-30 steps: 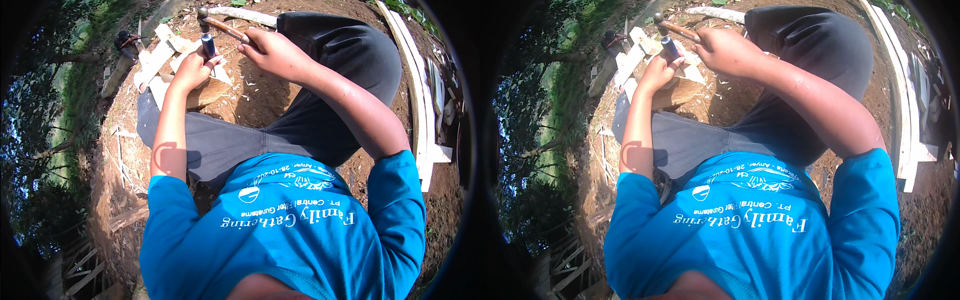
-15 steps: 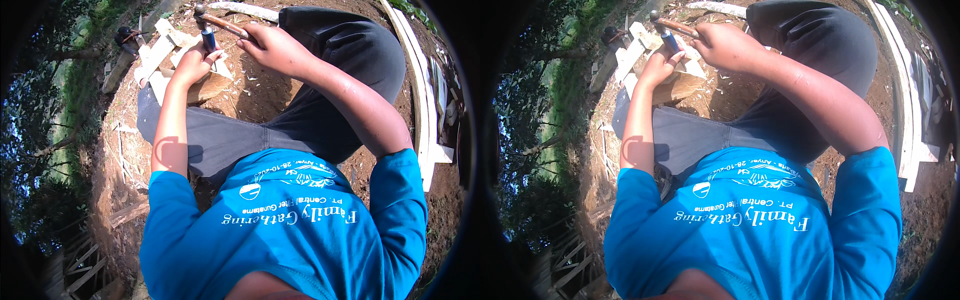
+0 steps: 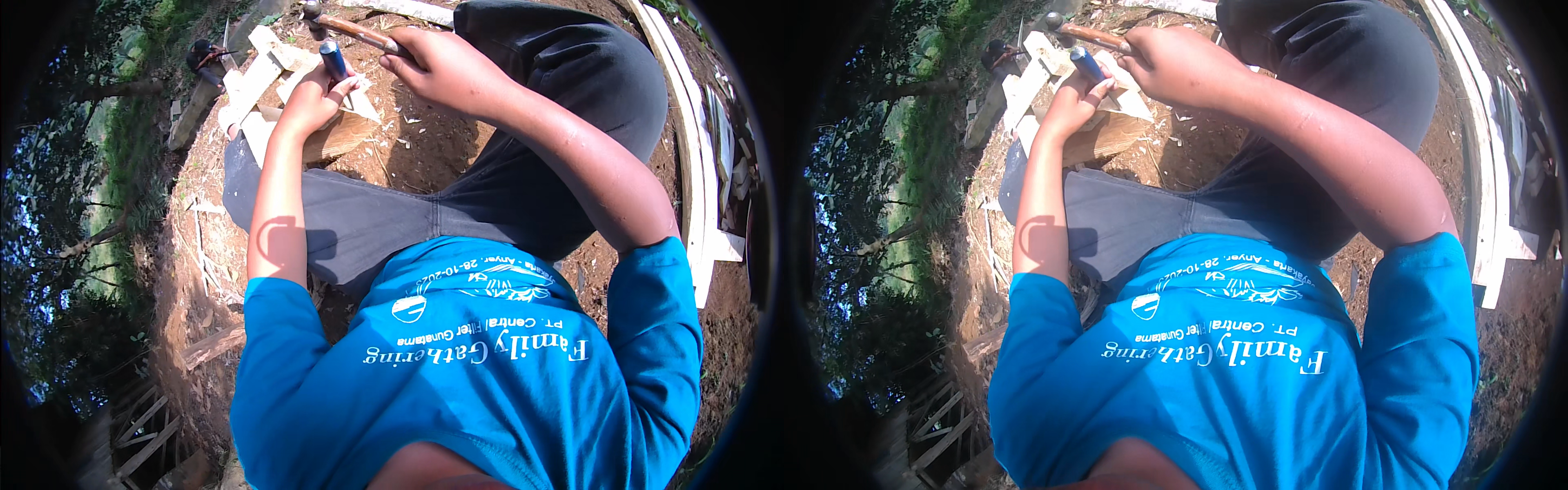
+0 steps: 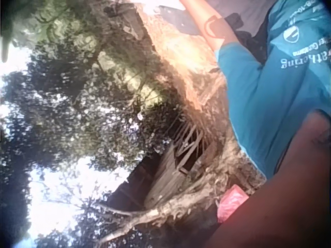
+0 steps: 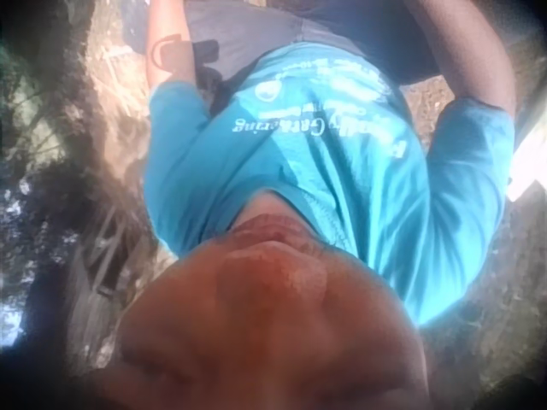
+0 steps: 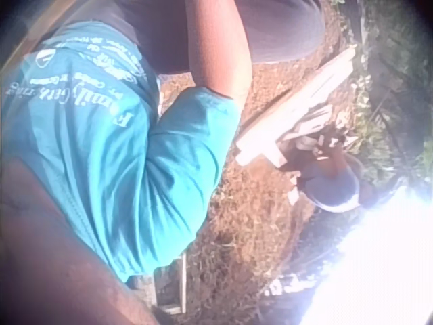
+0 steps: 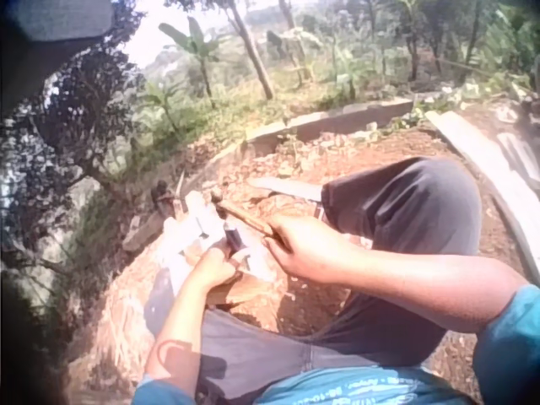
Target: The person holds a chisel against a wooden block and strikes it repeatedly with a hammer to shape the wood.
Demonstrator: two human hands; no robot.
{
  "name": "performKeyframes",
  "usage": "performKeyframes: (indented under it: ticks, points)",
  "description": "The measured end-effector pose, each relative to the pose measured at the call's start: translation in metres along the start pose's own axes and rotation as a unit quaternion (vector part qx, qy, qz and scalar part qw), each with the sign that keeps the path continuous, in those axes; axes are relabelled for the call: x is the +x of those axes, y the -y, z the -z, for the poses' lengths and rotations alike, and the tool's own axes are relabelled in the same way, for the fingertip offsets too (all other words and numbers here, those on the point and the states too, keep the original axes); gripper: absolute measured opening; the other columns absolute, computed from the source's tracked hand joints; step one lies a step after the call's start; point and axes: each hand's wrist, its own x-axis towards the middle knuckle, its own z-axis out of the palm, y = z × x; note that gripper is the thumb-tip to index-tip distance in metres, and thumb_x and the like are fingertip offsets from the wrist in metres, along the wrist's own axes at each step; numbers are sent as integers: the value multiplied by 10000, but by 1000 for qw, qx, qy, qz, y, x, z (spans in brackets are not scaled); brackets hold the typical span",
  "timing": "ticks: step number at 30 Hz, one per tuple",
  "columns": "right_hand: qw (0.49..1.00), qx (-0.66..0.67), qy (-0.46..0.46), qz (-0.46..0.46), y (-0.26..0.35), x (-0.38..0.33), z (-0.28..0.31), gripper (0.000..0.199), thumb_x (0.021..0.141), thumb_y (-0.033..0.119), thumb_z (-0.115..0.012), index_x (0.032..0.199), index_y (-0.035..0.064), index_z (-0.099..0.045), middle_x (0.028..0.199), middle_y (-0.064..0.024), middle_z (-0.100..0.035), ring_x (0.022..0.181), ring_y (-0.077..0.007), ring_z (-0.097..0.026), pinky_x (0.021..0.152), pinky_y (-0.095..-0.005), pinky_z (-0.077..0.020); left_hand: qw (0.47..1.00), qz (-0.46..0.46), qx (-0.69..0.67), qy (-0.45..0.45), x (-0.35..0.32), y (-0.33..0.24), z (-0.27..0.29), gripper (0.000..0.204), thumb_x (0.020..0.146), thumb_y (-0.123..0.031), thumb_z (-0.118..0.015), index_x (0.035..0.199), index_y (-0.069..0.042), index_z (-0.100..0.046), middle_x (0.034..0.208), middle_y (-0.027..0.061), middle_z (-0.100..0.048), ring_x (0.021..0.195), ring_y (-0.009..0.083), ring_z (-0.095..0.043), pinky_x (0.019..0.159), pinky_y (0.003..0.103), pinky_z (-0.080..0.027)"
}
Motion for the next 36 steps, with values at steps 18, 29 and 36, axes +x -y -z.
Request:
performKeyframes:
  ticks: [18,29,36]
  points:
    - [989,98,-88,73,9,-4,-1,267,1000,292,-621,1043,29,-642,784,-223,-655,757,-413,-672,692,-487,-521,999,33,-17,24,-4,15,-6,241,995,-221,-710,1148,-39,-672,1077,102,-746,1019,189,-697,940,339,-526]
    - [985,157,-65,38,17,-5,28,246,1012,241,-599,987,-3,-606,827,-206,-624,763,-357,-631,715,-440,-505,992,-28,121,13,-5,-43,7,212,1012,-225,-670,1144,-61,-645,1024,108,-741,978,231,-717,886,363,-540]
    - [991,111,-68,36,20,-19,36,198,995,172,-609,1037,-21,-607,855,-237,-654,791,-393,-657,725,-452,-516,980,-32,196,3,-2,-57,1,271,993,-316,-666,1152,-95,-662,1032,151,-735,982,355,-703,858,440,-537]
